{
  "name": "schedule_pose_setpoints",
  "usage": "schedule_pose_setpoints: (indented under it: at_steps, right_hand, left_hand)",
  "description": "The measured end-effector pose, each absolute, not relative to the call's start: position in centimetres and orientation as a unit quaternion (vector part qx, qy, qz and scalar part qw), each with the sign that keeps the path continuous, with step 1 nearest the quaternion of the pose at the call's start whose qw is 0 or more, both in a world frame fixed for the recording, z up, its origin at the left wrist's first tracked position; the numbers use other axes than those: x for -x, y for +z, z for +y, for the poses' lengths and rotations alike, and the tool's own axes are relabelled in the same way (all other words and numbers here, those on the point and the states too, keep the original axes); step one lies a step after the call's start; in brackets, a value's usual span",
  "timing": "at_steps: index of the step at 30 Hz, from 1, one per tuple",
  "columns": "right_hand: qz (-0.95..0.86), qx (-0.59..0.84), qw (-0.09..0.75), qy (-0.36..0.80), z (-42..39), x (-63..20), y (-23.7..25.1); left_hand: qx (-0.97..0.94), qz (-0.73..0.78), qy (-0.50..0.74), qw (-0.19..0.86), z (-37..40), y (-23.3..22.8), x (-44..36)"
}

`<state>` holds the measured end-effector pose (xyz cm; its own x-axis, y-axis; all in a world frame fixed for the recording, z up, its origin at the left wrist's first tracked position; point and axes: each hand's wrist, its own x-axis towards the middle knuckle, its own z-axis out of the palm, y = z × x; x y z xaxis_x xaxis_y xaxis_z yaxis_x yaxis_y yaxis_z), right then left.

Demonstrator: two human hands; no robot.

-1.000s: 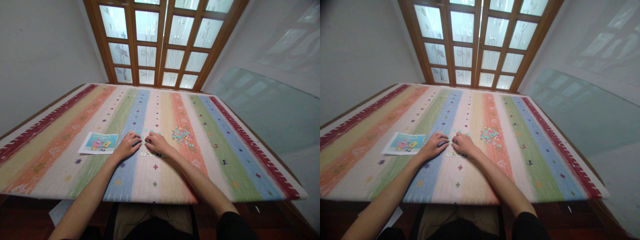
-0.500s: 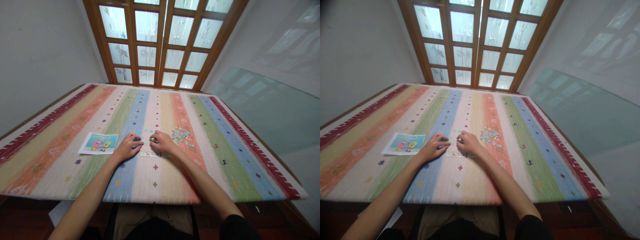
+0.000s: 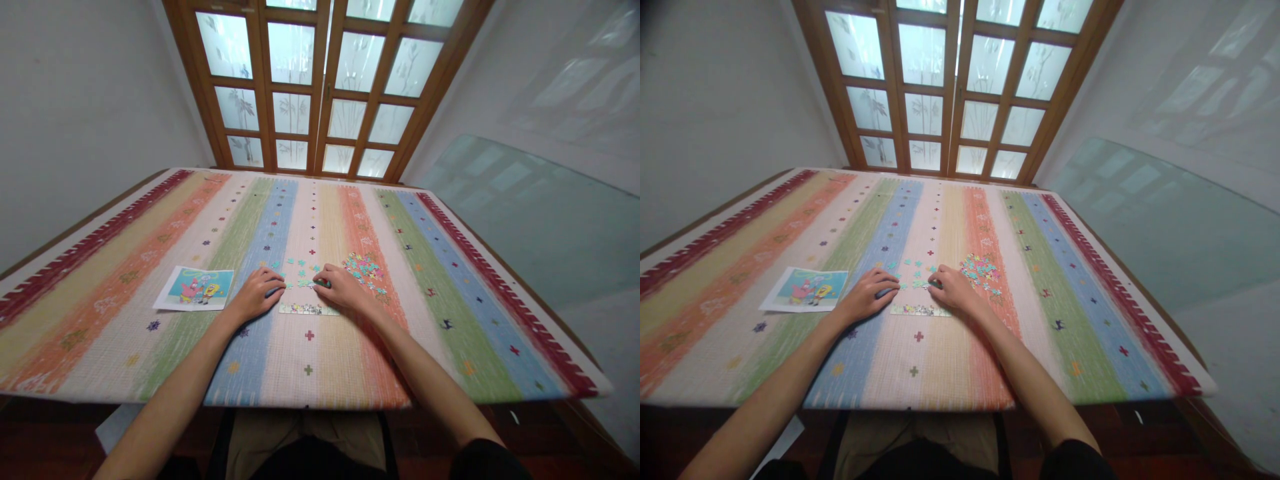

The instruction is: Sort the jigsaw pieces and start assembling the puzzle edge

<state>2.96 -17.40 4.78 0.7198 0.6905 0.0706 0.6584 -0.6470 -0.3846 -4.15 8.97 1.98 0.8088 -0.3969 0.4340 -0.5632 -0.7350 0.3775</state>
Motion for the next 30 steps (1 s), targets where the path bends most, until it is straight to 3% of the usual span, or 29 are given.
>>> schedule_pose_setpoints:
  at_steps: [30]
  right_hand:
    - [-0.367, 0.908, 0.200, 0.023, -16.83, -2.47, 4.31]
  left_hand:
    - [-0.899, -0.234, 0.172, 0.329, 8.76, 1.70, 3.33]
